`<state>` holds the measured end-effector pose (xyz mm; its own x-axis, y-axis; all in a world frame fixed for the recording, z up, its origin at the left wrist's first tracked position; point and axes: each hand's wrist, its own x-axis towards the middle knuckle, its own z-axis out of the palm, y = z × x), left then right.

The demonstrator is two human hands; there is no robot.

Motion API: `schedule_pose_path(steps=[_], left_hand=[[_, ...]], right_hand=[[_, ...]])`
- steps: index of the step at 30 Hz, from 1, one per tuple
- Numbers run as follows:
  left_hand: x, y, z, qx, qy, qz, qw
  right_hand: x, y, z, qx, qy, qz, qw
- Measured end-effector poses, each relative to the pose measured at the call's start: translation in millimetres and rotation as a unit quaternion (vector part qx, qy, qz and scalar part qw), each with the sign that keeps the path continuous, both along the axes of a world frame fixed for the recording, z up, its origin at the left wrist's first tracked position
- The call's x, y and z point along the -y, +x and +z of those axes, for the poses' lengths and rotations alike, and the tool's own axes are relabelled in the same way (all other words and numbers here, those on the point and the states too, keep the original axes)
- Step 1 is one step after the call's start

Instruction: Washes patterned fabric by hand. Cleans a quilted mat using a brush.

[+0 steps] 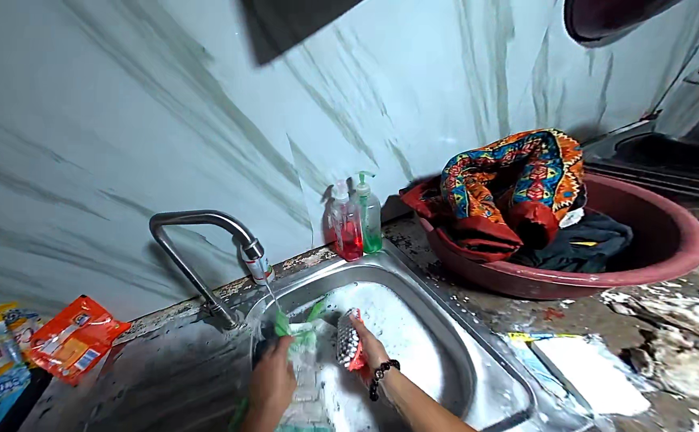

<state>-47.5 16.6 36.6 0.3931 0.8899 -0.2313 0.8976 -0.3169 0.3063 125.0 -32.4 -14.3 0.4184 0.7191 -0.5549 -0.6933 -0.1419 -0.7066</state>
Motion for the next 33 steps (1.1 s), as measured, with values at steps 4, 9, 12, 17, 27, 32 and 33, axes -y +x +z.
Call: schedule_pose_path(steps=[4,9,12,17,27,32,33], left_hand=[[-2,41,-38,-0.131,-0.051,-0.066,0.988],[-22,66,-59,-0.174,-0.014,-0.054,0.983],[-29,109,-31,-0.135,0.022,-0.141,0.98],[-44,173,-39,-0.095,-0.048,-0.442,0.891],[-58,183,-52,-0.296,-0.065,-0.397,0.866],[-66,171,-3,-0.297,-0.082,-0.344,0.887],[-65,167,9,-0.298,-0.074,-0.337,0.89]], right_hand=[[5,22,18,-0.045,0.038,-0.121,0.991],[6,47,11,-0.067,0.053,-0.22,0.972],[2,49,3,-0.045,0.016,-0.253,0.966],[7,47,4,-0.029,-0.033,-0.265,0.963],[15,48,15,-0.023,-0.04,-0.287,0.957],[21,48,21,-0.033,-0.026,-0.214,0.976],[22,45,20,-0.031,-0.013,-0.202,0.979]])
